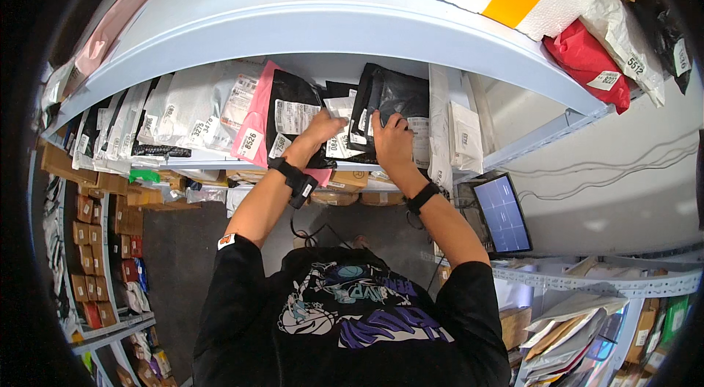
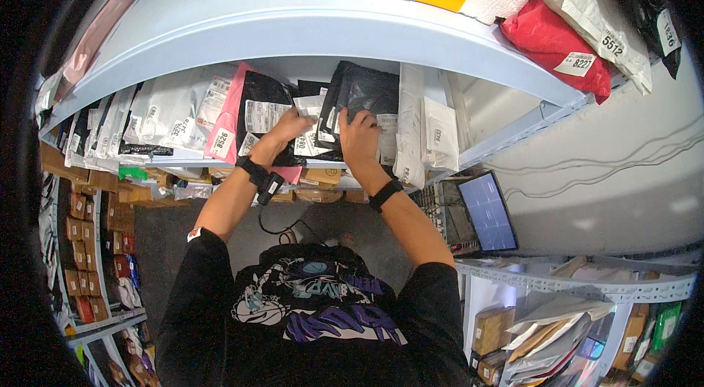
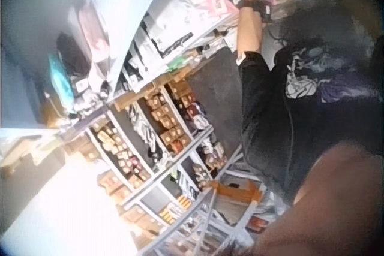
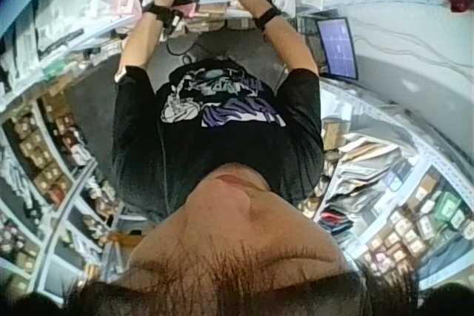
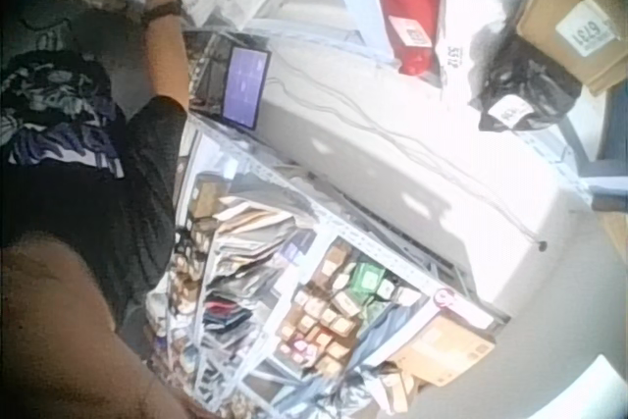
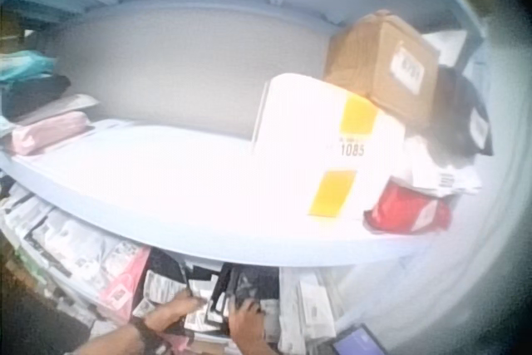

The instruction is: The person organizes various packages and envelopes on metal storage shelves by picking them up, checking their labels, and repositioning them on different shelves.

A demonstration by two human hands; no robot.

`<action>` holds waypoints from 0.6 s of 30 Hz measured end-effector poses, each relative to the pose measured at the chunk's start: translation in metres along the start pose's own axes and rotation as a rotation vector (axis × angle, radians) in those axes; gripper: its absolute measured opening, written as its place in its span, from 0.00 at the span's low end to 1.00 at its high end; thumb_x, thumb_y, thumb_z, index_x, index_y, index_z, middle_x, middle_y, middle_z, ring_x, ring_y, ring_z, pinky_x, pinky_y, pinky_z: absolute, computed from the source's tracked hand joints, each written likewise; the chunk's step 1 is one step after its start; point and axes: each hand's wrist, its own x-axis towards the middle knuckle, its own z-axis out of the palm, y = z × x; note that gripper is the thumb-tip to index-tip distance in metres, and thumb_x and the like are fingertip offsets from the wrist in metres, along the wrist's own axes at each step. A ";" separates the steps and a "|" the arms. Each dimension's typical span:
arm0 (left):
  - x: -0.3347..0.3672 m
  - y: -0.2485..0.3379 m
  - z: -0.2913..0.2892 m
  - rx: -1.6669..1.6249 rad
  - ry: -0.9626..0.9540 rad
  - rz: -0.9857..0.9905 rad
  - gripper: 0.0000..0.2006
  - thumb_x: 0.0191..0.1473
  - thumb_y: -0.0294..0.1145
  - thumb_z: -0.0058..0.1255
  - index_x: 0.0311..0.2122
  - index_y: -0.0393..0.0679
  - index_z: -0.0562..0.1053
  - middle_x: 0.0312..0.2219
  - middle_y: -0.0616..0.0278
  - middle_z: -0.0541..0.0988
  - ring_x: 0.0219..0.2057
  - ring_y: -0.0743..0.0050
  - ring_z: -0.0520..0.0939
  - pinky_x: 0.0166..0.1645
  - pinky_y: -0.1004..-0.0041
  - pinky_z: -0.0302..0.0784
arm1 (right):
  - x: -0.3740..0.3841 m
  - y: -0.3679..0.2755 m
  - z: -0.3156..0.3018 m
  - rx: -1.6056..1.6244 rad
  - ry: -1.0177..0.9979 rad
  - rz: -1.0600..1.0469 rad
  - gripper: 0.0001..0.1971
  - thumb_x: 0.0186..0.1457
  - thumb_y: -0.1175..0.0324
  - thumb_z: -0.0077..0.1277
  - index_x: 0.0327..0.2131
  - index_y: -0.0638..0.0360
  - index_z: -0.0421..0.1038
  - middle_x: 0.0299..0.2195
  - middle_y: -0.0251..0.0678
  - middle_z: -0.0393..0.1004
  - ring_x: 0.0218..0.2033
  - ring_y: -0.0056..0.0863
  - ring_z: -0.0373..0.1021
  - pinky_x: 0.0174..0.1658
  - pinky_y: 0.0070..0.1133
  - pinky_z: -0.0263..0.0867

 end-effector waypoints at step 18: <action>-0.060 0.034 -0.011 0.188 0.321 0.319 0.26 0.49 0.31 0.55 0.49 0.38 0.57 0.25 0.46 0.76 0.25 0.55 0.78 0.32 0.61 0.71 | -0.027 -0.011 -0.036 0.366 0.271 -0.079 0.24 0.40 0.73 0.52 0.46 0.54 0.67 0.33 0.40 0.65 0.34 0.40 0.68 0.29 0.29 0.71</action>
